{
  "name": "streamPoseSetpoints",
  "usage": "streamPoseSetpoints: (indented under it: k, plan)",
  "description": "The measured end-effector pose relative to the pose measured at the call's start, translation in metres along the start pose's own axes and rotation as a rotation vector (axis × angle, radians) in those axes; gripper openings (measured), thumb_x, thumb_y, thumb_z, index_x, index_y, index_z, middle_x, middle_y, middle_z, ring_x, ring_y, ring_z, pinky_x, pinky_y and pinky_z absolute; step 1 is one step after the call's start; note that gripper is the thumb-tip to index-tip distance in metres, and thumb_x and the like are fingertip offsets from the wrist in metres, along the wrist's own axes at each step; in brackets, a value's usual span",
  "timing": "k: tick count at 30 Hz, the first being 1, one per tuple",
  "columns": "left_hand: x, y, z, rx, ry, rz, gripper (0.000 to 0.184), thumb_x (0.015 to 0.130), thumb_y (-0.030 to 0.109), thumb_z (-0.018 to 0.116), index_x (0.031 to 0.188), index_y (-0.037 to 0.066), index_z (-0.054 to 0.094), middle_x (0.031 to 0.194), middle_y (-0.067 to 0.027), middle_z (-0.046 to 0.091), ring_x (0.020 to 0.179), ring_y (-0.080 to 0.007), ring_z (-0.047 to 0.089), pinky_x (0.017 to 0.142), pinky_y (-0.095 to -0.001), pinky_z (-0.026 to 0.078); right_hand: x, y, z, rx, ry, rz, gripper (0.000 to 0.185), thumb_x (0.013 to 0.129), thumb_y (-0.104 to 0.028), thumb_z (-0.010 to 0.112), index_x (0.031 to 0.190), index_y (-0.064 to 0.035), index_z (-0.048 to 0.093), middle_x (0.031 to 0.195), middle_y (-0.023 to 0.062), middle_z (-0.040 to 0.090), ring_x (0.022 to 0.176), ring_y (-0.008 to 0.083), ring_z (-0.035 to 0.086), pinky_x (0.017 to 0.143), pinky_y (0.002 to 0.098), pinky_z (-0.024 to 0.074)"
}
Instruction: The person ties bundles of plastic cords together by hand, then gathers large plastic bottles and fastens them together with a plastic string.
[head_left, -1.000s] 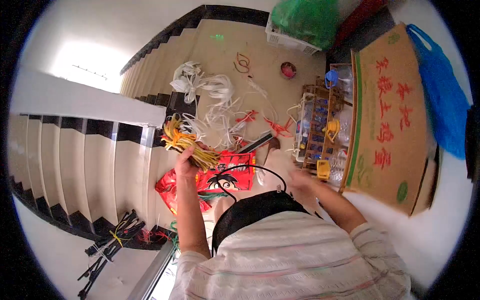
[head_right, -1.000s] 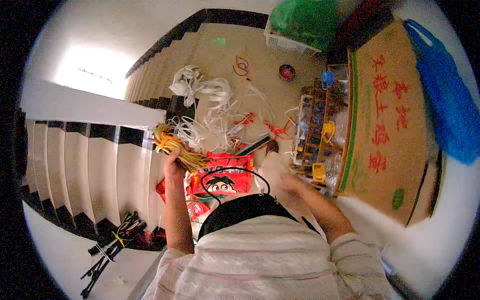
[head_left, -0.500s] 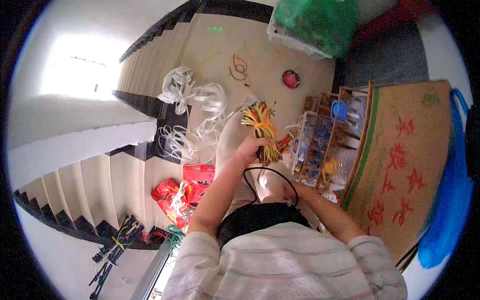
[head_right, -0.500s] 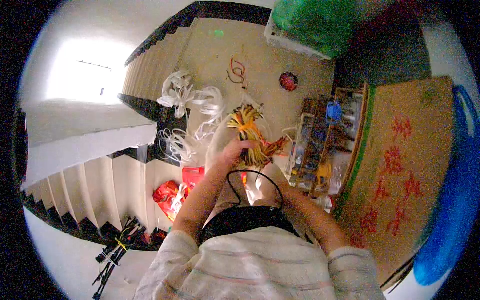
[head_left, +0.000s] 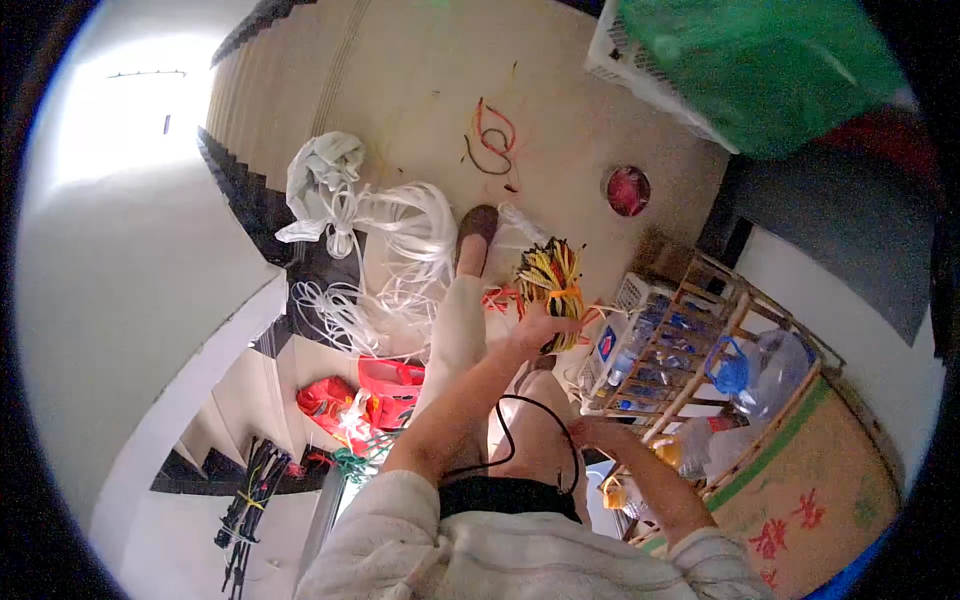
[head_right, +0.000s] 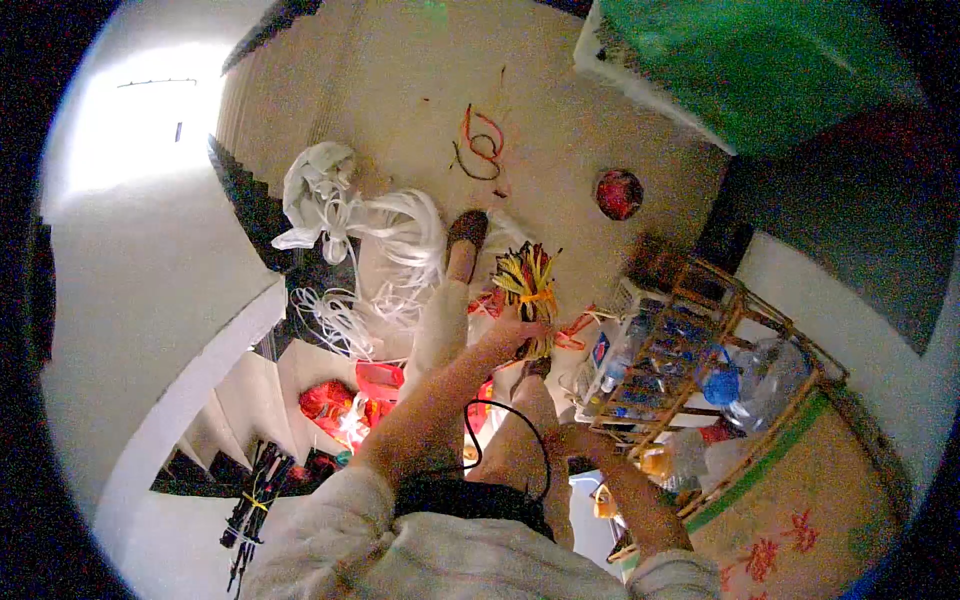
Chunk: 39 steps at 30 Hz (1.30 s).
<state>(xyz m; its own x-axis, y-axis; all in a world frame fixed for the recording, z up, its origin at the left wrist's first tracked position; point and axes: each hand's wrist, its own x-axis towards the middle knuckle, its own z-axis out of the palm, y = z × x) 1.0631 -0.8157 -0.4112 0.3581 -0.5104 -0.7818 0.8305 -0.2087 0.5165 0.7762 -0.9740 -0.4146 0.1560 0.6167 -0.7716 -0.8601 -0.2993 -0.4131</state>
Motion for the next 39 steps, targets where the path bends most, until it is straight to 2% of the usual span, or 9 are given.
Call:
streamPoseSetpoints:
  k: [3,6,8,9,10,21,27,33,39]
  plan:
    - [0.027,-0.017,-0.004,-0.294,0.086,-0.163,0.034,0.059,0.008,0.071,0.089,-0.001,0.058,0.079,-0.0061,0.06,0.066,-0.014,0.056,0.059,-0.0295,0.045,0.029,-0.005,-0.093,-0.269,0.273,-0.046,0.025,0.08,-0.024,0.055,0.089,-0.0014,0.06,0.077,0.0054,0.061,0.068,0.0176,0.056,0.062,0.0303,0.0444]
    - [0.046,-0.011,-0.01,0.131,-0.045,-0.19,0.034,0.058,0.014,0.071,0.085,0.0,0.059,0.08,-0.0102,0.062,0.07,-0.0188,0.06,0.06,-0.0333,0.047,0.081,-0.075,-0.21,-0.399,0.815,0.087,0.023,0.084,-0.022,0.048,0.09,-0.0023,0.059,0.078,0.0047,0.06,0.067,0.0166,0.056,0.06,0.0288,0.0444]
    - [0.045,-0.007,-0.007,0.514,-0.181,-0.127,0.038,0.058,0.022,0.069,0.089,0.003,0.059,0.082,-0.0129,0.062,0.076,-0.0246,0.06,0.065,-0.036,0.048,0.109,-0.172,-0.253,0.384,0.902,-0.063,0.018,0.084,-0.02,0.051,0.088,-0.0052,0.06,0.075,0.0026,0.059,0.069,0.0098,0.054,0.057,0.025,0.0421]
    - [0.042,-0.005,-0.008,0.702,-0.248,-0.088,0.04,0.058,0.026,0.069,0.09,0.004,0.059,0.084,-0.0142,0.063,0.079,-0.0275,0.061,0.067,-0.0373,0.048,0.142,-0.186,-0.294,-0.023,0.861,0.164,0.019,0.084,-0.021,0.052,0.092,-0.0047,0.059,0.074,0.0008,0.059,0.065,0.0086,0.054,0.052,0.0243,0.041]
    - [0.04,-0.005,-0.011,0.754,-0.306,-0.107,0.039,0.058,0.026,0.068,0.089,0.005,0.06,0.084,-0.015,0.063,0.08,-0.0294,0.061,0.068,-0.0385,0.049,0.154,-0.243,-0.285,0.028,0.949,-0.033,0.02,0.083,-0.02,0.052,0.091,-0.0041,0.06,0.069,0.0005,0.058,0.056,0.009,0.052,0.045,0.0232,0.0383]
    - [0.071,0.033,-0.021,0.903,-0.373,0.033,0.021,0.062,0.015,0.059,0.079,0.005,0.066,0.085,-0.0145,0.064,0.083,-0.0299,0.062,0.068,-0.0397,0.051,0.234,-0.372,-0.296,-0.589,0.674,0.03,0.025,0.078,-0.015,0.054,0.098,-0.0017,0.061,0.07,0.0044,0.062,0.062,0.0114,0.058,0.059,0.0268,0.0464]
    - [0.084,0.073,-0.044,0.773,-0.127,0.03,0.036,0.059,0.023,0.065,0.09,0.005,0.06,0.086,-0.0165,0.062,0.08,-0.0327,0.061,0.068,-0.0423,0.05,0.205,-0.402,-0.321,-0.416,0.867,0.04,0.023,0.076,-0.011,0.056,0.096,-0.0002,0.062,0.072,0.0051,0.063,0.061,0.0114,0.057,0.059,0.0261,0.0464]
    - [0.099,0.069,-0.061,0.484,0.304,0.102,0.034,0.061,0.024,0.068,0.086,0.004,0.058,0.079,-0.015,0.062,0.071,-0.0319,0.061,0.062,-0.0399,0.049,0.208,-0.403,-0.35,-0.789,0.782,0.018,0.024,0.076,-0.012,0.056,0.096,-0.0021,0.063,0.074,0.0061,0.064,0.061,0.0113,0.058,0.057,0.0253,0.0463]
    - [0.077,0.06,-0.115,-0.274,0.474,-0.042,0.032,0.061,0.015,0.069,0.088,0.002,0.058,0.069,-0.0083,0.059,0.056,-0.0147,0.056,0.051,-0.0293,0.045,0.238,-0.392,-0.356,-0.862,0.687,0.036,0.024,0.075,-0.017,0.057,0.096,-0.0075,0.064,0.074,0.0047,0.064,0.066,0.016,0.061,0.064,0.0306,0.0472]
